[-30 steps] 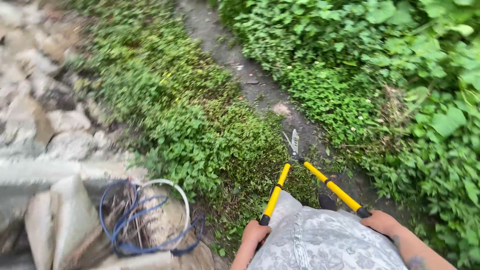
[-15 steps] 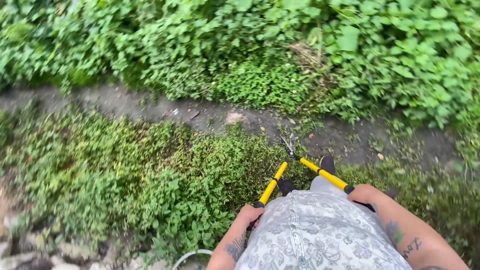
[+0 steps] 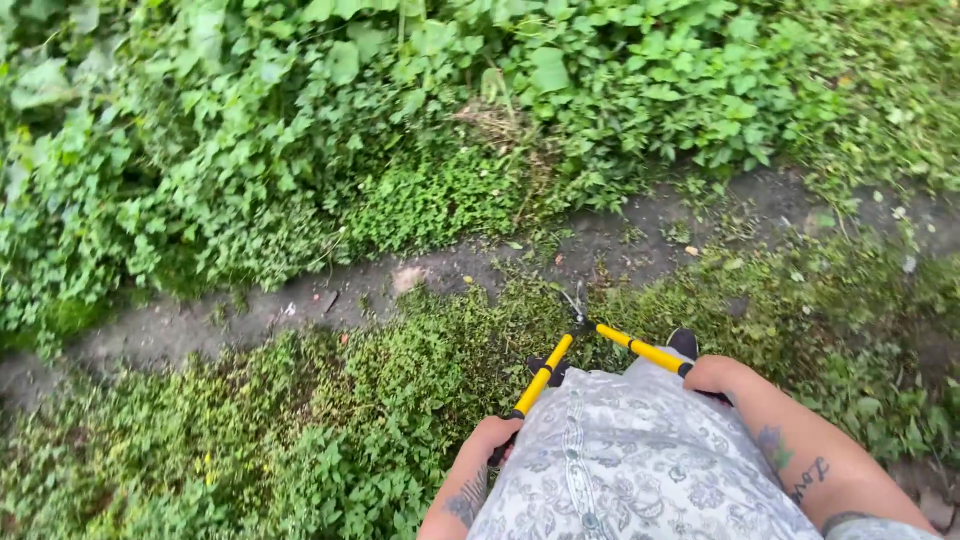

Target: The person uses long-handled hedge shears to cut back low-growing grass and leafy ground cover along the edge of a stone path, swinging the shears repeatedly to snip vegetation and moving along the path to trim new patches.

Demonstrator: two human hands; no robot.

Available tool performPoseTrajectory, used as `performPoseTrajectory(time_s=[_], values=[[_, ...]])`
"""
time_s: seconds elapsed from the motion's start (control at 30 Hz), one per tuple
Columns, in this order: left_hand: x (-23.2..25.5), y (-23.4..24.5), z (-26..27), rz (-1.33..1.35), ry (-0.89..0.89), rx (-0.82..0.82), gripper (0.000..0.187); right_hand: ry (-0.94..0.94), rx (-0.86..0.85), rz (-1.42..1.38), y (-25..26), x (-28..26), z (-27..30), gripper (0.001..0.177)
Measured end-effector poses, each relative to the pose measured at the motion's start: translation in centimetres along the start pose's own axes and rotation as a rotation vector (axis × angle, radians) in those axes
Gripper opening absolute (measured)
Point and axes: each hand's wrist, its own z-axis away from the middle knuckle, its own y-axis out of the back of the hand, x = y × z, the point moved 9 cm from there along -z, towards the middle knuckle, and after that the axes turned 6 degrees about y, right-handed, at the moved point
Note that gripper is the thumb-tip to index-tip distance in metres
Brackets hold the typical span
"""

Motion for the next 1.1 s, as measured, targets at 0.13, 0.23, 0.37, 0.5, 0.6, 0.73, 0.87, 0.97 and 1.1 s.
performPoseTrajectory(time_s=[0.13, 0.23, 0.37, 0.5, 0.6, 0.73, 0.87, 0.97, 1.1], values=[[1.1, -1.9, -1.8, -0.020, 0.002, 0.024, 0.046, -0.002, 0.046, -0.012, 0.7, 2.9, 0.4, 0.045], [3.3, -2.4, -2.5, -0.287, -0.089, 0.249, 0.057, 0.081, 0.101, 0.028, 2.0, 4.8, 0.0, 0.046], [5.9, -7.1, -2.7, -0.204, -0.121, 0.290, 0.063, 0.099, 0.139, 0.023, 2.8, 10.6, -0.8, 0.047], [11.6, -13.7, -2.1, -0.325, -0.115, 0.421, 0.067, 0.084, 0.193, -0.046, 4.8, 20.0, -0.9, 0.051], [18.3, -19.4, 0.2, -0.450, -0.314, 0.562, 0.062, 0.029, 0.182, -0.150, 5.1, 28.5, -0.5, 0.061], [26.6, -26.7, 4.9, -0.498, -0.175, 0.390, 0.058, 0.013, 0.195, -0.261, 3.8, 38.3, -2.1, 0.067], [34.2, -31.5, 7.1, -0.745, -0.201, 0.470, 0.050, -0.029, 0.262, -0.434, 3.1, 43.8, -1.2, 0.066], [39.2, -35.0, 9.2, -0.812, -0.194, 0.492, 0.052, -0.039, 0.338, -0.551, 2.9, 47.4, -1.2, 0.061], [45.9, -38.4, 8.8, -0.967, -0.187, 0.495, 0.057, -0.034, 0.397, -0.717, 2.5, 51.1, -3.7, 0.052]])
